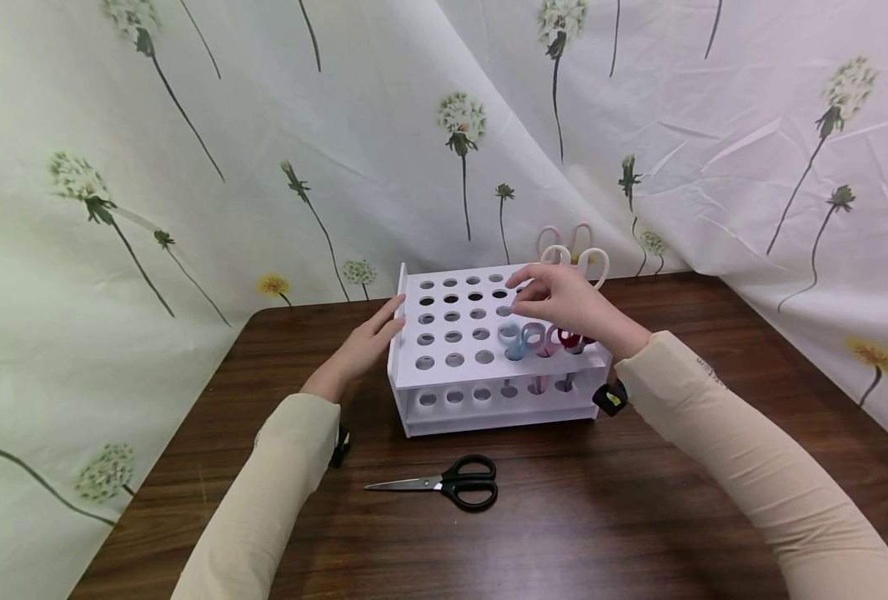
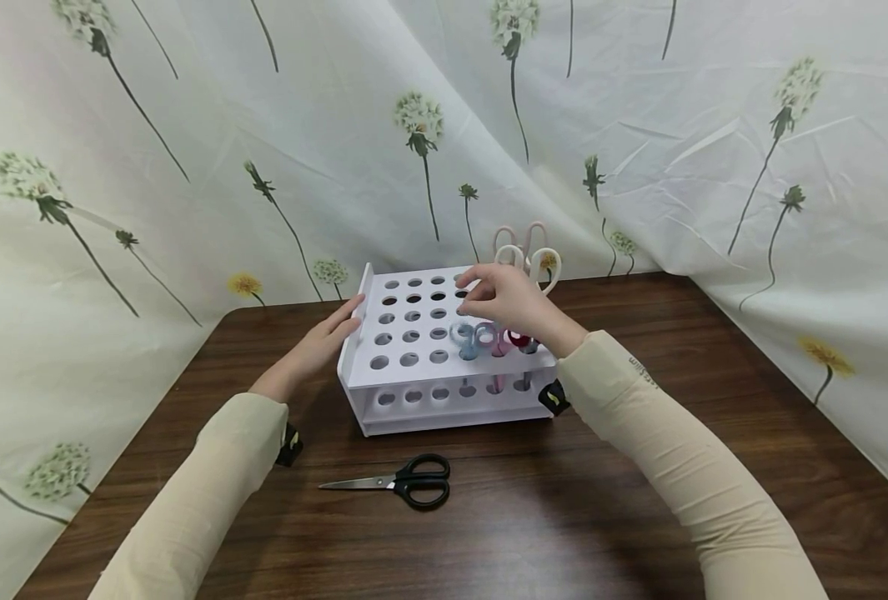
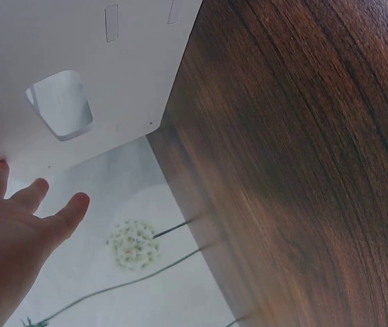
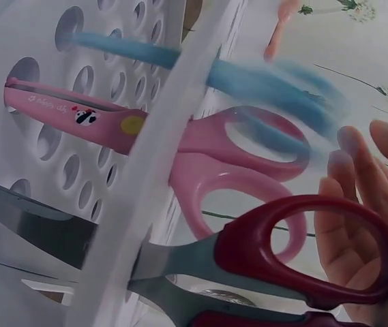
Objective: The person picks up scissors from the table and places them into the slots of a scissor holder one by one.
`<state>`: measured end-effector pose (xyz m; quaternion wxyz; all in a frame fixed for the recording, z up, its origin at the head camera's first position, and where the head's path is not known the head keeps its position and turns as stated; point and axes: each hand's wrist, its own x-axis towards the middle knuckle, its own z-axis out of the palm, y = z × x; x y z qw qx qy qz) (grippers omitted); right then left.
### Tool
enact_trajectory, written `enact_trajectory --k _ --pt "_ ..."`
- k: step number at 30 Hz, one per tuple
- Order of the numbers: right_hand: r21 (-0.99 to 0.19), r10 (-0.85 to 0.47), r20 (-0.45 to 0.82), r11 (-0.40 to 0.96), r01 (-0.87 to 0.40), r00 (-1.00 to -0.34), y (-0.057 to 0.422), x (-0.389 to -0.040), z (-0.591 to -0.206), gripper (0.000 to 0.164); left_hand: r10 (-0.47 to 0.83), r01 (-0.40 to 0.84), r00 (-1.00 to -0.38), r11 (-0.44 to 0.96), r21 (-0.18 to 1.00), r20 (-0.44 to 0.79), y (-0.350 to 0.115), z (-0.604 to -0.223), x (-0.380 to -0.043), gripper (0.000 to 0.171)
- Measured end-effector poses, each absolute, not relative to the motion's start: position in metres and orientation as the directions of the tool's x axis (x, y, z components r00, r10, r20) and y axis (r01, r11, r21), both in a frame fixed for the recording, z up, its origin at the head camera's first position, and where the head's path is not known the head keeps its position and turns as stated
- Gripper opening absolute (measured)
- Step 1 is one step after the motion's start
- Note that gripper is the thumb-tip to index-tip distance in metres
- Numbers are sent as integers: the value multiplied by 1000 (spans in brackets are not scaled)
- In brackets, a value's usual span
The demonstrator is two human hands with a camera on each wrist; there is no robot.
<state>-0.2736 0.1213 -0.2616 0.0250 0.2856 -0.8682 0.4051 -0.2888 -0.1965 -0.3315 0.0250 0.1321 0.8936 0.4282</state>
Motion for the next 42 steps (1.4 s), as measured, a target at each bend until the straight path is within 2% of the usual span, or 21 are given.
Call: enact_trajectory --k 23,42 --pt "-688 -471 266 518 -508 -841 124 -268 -257 25 259 215 -963 595 774 68 -196 -333 -289 55" --pt "-724 -486 329 420 -547 -809 121 -250 -253 28 251 207 -966 594 777 65 -196 -334 -290 54"
